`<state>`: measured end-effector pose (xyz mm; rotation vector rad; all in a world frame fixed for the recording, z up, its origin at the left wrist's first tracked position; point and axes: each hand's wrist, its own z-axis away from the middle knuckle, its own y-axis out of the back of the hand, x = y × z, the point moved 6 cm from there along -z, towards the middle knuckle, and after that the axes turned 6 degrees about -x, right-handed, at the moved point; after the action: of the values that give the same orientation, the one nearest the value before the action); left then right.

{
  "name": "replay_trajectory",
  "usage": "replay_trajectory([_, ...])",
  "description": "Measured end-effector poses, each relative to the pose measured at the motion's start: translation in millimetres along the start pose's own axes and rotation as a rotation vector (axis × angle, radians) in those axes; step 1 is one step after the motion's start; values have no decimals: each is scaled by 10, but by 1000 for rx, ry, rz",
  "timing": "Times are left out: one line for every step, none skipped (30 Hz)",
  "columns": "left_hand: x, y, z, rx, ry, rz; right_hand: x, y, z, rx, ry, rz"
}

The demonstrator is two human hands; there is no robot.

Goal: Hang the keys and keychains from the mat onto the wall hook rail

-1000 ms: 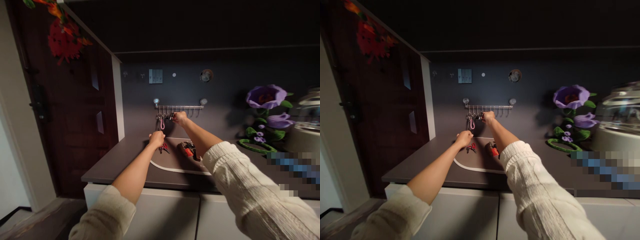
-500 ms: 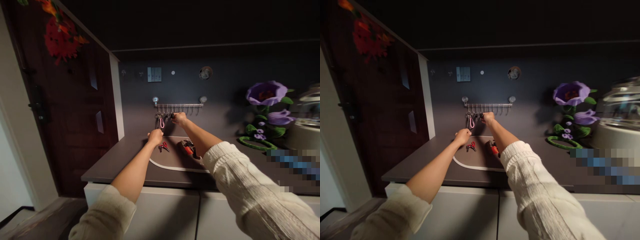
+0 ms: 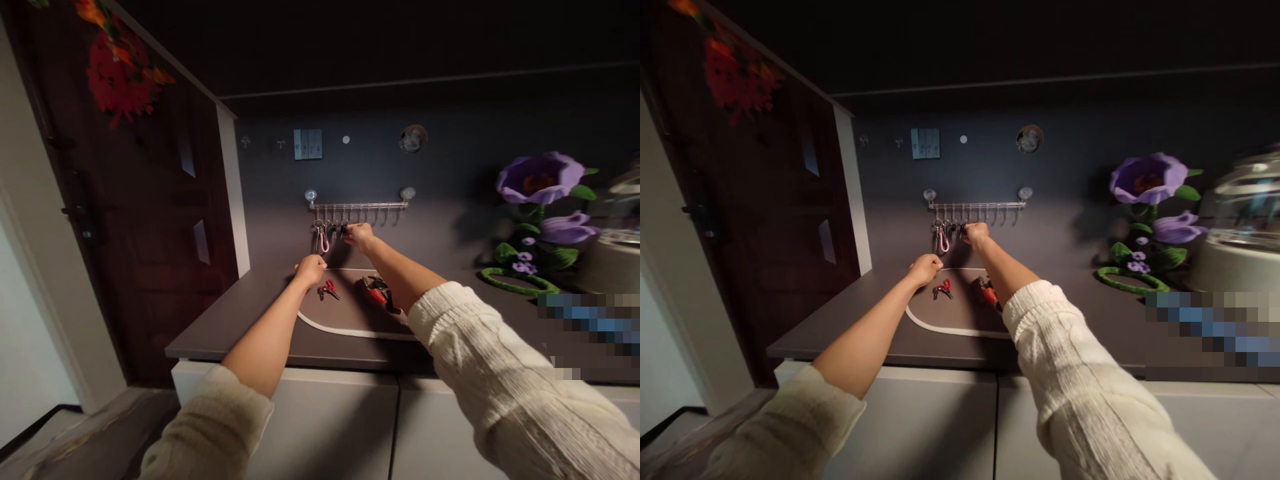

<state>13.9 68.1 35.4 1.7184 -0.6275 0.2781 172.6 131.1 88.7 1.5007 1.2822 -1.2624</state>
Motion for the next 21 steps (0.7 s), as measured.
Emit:
replay_trajectory([-3,0,2,-5,-1,7,-2,-1,25,-10,-2,-3])
replay_trajectory([-6,2,3,-6,-2,14,-4,1,53,-19,-6,-5])
replay_trajectory([-10,2,2,-6,-5,21,-6,7,85,-23,-11,-6])
replay_trajectory([-15,0,-2,-8,-10,27,-7,17,119,-23,-18,-8])
replay_trajectory([-20,-3,-8,-8,-18,34,-6,28,155,-23,-26,-13])
replay_trajectory([-24,-9,-17,-12,-28,41,-4,38,193,-26,-33,-22])
replay_trajectory([-29,-16,-26,-15,-40,50,-1,45,230,-35,-37,-32])
replay_trajectory([-34,-23,-36,-18,-50,58,4,51,268,-48,-39,-39])
replay_trajectory([-39,-29,-44,-18,-59,67,10,54,306,-65,-39,-40])
replay_trajectory([-45,-33,-51,-17,-66,74,20,58,344,-83,-39,-35])
replay_trajectory([-49,-37,-57,-16,-72,81,33,63,381,-97,-41,-27])
replay_trajectory([-51,-41,-60,-18,-79,86,51,70,419,-108,-46,-17])
replay_trajectory([-52,-46,-63,-22,-88,92,72,77,457,-118,-53,-11])
replay_trajectory([-53,-53,-65,-32,-97,99,95,83,496,-130,-59,-9])
replay_trajectory([-53,-62,-66,-43,-106,108,117,86,537,-147,-64,-9])
replay_trajectory([-54,-71,-68,-54,-116,117,138,90,581,-164,-66,-9])
replay_trajectory([-56,-80,-70,-67,-127,127,159,91,626,-184,-68,-6])
replay_trajectory([-58,-93,-71,-87,-139,136,179,93,674,-204,-69,0])
replay_trajectory([-58,-105,-73,-111,-153,144,200,95,723,-223,-70,8])
replay_trajectory([-58,-117,-73,-138,-168,153,222,99,771,-238,-72,20])
replay_trajectory([-57,-125,-73,-167,-185,161,242,103,819,-251,-70,32])
